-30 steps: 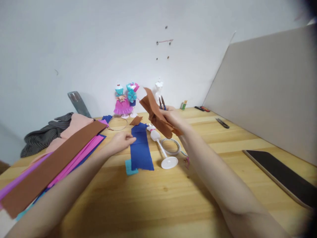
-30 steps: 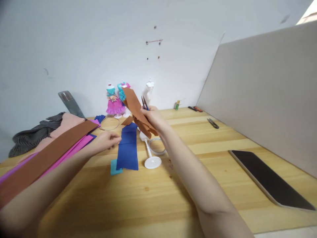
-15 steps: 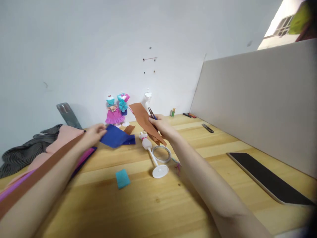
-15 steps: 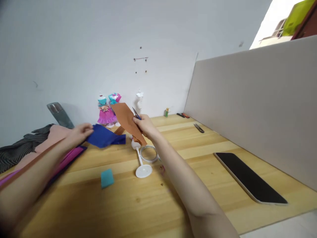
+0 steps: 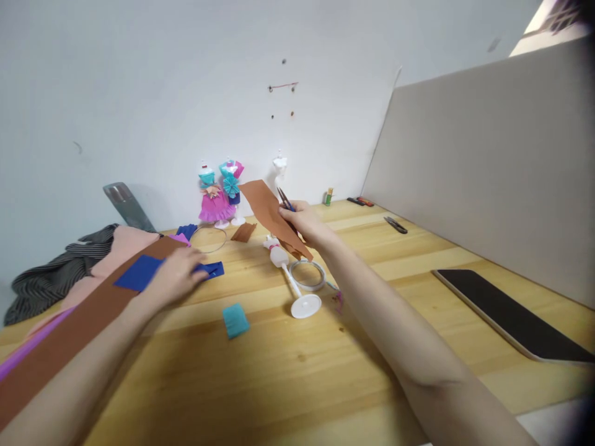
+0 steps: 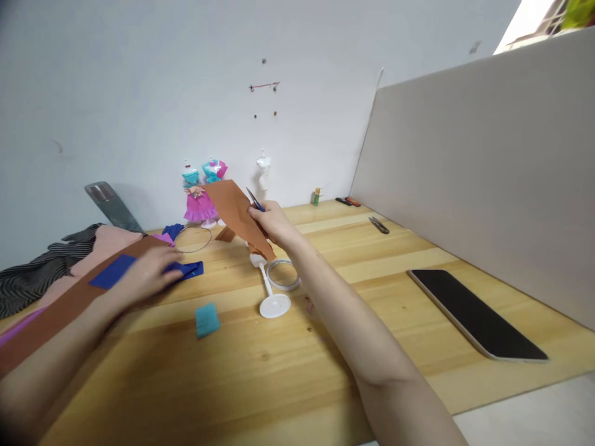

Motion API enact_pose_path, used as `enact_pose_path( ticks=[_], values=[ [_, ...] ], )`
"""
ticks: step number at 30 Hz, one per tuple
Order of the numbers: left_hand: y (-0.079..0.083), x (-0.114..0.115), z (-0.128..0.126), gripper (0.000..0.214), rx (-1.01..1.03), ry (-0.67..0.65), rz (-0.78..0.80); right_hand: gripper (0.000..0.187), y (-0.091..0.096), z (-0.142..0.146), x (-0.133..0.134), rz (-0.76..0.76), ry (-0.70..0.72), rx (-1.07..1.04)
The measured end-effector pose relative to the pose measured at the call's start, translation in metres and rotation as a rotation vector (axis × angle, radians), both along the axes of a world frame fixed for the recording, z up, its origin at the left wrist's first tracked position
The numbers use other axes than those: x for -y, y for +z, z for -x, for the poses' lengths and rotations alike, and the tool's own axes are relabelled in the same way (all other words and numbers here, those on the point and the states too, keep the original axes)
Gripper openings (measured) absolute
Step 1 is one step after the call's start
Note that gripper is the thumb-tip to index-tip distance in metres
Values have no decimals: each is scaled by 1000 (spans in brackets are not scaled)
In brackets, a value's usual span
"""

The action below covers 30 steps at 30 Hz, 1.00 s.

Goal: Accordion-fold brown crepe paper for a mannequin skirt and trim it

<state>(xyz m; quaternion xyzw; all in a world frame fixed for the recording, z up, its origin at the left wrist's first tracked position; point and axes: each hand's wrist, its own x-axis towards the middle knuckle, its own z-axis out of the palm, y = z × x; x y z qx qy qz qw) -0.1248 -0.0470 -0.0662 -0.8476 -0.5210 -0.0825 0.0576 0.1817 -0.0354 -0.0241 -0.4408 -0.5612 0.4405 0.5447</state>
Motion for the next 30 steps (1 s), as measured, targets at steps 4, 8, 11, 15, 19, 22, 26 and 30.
enact_pose_path(
  ticks=[4,8,11,15,19,22,26,30],
  values=[
    [-33,35,-48,31,87,-527,418,18,0,-4,1,1,-12,7],
    [-38,29,-41,19,107,-564,339,16,2,-10,0,-18,-18,36],
    [-28,2,-23,21,208,-289,181,15,0,-10,-3,-43,-51,110],
    [-18,-12,-38,19,364,-232,207,15,-8,-3,-11,-75,-85,207],
    [-7,2,-91,52,1238,-133,565,17,-18,5,-15,-124,-175,349],
    [2,9,-124,55,1592,-207,793,16,-24,12,-15,-139,-254,463],
    [2,-5,-138,38,1853,14,851,21,-29,20,-16,-102,-174,559],
    [-5,-33,-117,30,1942,181,839,22,-31,15,-25,-20,-102,577]
  ],
)
